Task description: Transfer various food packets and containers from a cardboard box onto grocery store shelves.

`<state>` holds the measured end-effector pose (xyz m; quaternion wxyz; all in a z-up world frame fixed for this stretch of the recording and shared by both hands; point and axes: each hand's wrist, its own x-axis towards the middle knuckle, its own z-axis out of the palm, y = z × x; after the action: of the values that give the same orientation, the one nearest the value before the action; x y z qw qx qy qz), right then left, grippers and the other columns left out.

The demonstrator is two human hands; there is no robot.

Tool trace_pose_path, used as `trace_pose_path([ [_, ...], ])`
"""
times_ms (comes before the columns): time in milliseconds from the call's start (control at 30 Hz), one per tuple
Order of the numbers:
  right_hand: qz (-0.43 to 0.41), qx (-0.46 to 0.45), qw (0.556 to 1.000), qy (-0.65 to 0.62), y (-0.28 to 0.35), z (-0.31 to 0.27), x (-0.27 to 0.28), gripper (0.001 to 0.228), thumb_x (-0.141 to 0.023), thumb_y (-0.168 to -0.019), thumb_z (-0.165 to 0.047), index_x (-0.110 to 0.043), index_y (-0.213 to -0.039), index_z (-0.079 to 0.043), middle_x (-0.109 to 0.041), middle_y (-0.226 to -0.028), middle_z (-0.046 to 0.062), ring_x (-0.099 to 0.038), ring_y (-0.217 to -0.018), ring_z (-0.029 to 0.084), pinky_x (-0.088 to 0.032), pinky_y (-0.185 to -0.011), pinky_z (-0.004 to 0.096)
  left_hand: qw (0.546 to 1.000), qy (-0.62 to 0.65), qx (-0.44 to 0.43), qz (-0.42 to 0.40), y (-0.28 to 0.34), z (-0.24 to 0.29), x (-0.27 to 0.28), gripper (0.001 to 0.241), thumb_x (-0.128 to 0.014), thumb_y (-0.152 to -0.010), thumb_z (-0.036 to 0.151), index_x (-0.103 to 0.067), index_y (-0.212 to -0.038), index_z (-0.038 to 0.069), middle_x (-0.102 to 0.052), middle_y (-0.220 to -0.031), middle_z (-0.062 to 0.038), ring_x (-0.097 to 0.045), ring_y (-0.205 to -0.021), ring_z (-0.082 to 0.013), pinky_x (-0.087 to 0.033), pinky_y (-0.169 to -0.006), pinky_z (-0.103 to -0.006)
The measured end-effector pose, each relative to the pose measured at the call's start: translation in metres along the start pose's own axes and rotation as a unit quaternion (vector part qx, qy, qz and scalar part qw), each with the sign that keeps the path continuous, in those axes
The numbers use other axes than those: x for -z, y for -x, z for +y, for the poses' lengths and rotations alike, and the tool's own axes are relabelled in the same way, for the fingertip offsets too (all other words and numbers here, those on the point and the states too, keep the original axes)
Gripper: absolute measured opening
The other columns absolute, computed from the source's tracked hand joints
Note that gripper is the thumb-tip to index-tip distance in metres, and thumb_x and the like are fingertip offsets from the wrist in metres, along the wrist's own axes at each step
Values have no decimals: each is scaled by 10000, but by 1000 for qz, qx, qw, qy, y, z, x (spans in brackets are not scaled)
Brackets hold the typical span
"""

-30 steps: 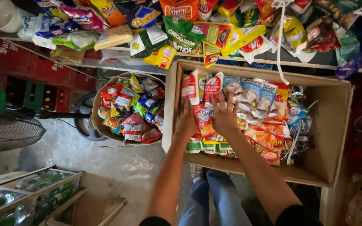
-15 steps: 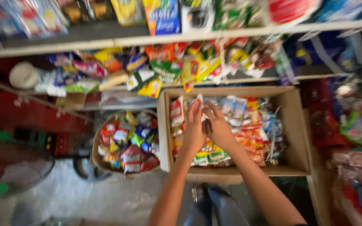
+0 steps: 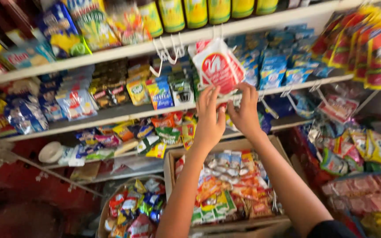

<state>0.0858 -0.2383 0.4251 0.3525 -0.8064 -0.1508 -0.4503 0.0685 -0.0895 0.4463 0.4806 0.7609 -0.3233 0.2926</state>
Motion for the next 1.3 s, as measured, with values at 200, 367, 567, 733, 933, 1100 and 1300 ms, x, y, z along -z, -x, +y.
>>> trace_pose_path([
  [200,-2,-43,994,-102,-36,84,-46,569,-827,-862,-155,-502,-1290,33,-629,-1159,206,-642,-1060,347,-503,-936,413,999,-5,-10,44,19,-79,-53,641,-693,-988,125,-391,-1550,68,-396,-1552,-179,-405,-1450,-394,-361,-1195,-464],
  [367,-98,-163,974,-122,-42,74,-46,442,-800,-913,-245,-584,-1223,-14,-694,-1054,149,-667,-965,275,-542,-856,396,968,162,178,72,33,-121,-73,665,-642,-1009,285,-335,-1570,104,-347,-1514,-168,-605,-1242,-259,-525,-1056,-378],
  [567,-120,-254,882,-379,-41,43,-14,425,-662,-989,-208,-527,-1349,-28,-709,-1139,98,-672,-971,145,-572,-821,318,899,313,296,80,-3,-58,-56,722,-579,-1014,435,-257,-1586,136,-609,-1321,-116,-614,-1134,-224,-514,-960,-363],
  [733,-137,-299,856,-398,-29,-2,32,455,-640,-976,-195,-446,-1346,-17,-713,-1090,119,-720,-837,157,-614,-659,320,851,424,296,94,-14,11,-58,595,-540,-1009,443,-369,-1460,95,-606,-1275,-108,-656,-1058,-235,-574,-835,-402],
  [933,-137,-275,890,-336,-17,-49,80,471,-642,-962,-184,-450,-1358,-18,-720,-1065,110,-732,-758,156,-607,-595,296,907,351,147,179,9,27,-70,503,-562,-1084,315,-420,-1463,17,-598,-1313,-108,-593,-1144,-153,-517,-985,-324],
  [1100,-102,-189,908,-360,-6,-65,94,497,-638,-1003,-147,-424,-1433,-16,-670,-1188,87,-652,-1023,98,-585,-786,276,912,360,112,163,12,72,-47,517,-548,-1087,282,-369,-1491,13,-600,-1305,-99,-595,-1129,-143,-510,-988,-325],
  [1300,-196,-233,849,-432,23,-72,82,504,-618,-1005,-144,-424,-1462,-55,-627,-1262,62,-623,-1113,102,-589,-841,290,872,403,255,112,59,48,-25,574,-537,-1004,311,-307,-1492,116,-560,-1327,-40,-578,-1146,-125,-519,-902,-327],
])
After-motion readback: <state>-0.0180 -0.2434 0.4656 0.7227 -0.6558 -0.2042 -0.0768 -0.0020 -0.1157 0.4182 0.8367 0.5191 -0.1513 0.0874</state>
